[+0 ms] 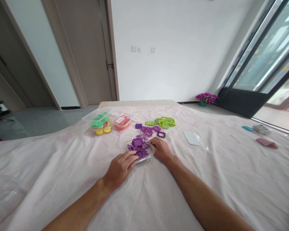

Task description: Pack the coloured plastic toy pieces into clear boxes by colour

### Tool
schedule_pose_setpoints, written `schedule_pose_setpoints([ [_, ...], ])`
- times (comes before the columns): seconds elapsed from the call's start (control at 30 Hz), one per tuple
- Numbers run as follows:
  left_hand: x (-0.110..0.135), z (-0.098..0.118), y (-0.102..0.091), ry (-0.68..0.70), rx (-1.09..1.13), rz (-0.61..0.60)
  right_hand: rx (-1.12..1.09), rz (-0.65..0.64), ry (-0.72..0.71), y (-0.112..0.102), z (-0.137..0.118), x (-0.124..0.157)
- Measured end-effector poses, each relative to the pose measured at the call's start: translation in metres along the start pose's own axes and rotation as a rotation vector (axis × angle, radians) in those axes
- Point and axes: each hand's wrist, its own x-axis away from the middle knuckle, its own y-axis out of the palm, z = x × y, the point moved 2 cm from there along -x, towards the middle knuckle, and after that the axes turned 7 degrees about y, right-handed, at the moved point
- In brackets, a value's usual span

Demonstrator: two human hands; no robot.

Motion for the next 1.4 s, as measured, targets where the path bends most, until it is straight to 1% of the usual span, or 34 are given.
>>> schedule_pose_setpoints([
  [0.1,0.000,0.002,-0.002,0.005,-0.054,0.022,0.025,0.036,0.026,0.002,0.005,-0.001],
  [0.23,-0.001,0.003,-0.005,-0.013,-0.087,0.026,0.154,0.101,0.055,0.004,0.009,-0.003],
  [0.3,-0.001,0.002,-0.006,-0.028,-0.096,0.024,0.220,0.120,0.100,0.006,0.011,-0.002],
  [0.43,0.001,-0.001,-0.005,-0.045,-0.086,0.005,0.304,0.088,0.192,0.010,0.014,-0.002],
  [0.53,0.003,-0.002,-0.003,-0.052,-0.061,-0.014,0.328,0.024,0.208,0.011,0.014,-0.002],
  [0.63,0.004,-0.004,0.000,-0.059,-0.042,-0.028,0.334,-0.021,0.186,0.007,0.012,-0.002],
  [0.83,0.003,-0.004,0.001,-0.062,-0.025,-0.031,0.255,-0.023,0.163,-0.002,0.009,-0.002],
  [0.93,0.003,-0.003,-0.001,-0.062,-0.024,-0.031,0.198,-0.006,0.180,-0.003,0.012,-0.002],
  [1.0,0.004,-0.004,-0.001,-0.060,-0.025,-0.030,0.179,0.028,0.191,-0.002,0.015,-0.003],
  [1.13,0.004,-0.004,0.001,-0.058,-0.029,-0.035,0.218,0.101,0.264,0.001,0.024,-0.004],
  [1.2,0.004,-0.004,0.001,-0.059,-0.030,-0.037,0.229,0.092,0.285,0.001,0.028,-0.005],
  [1.3,0.003,-0.003,-0.001,-0.060,-0.023,-0.037,0.217,0.055,0.255,-0.002,0.031,-0.007],
  [1.4,0.002,-0.002,-0.002,-0.060,-0.010,-0.040,0.205,0.069,0.233,-0.007,0.031,-0.007],
])
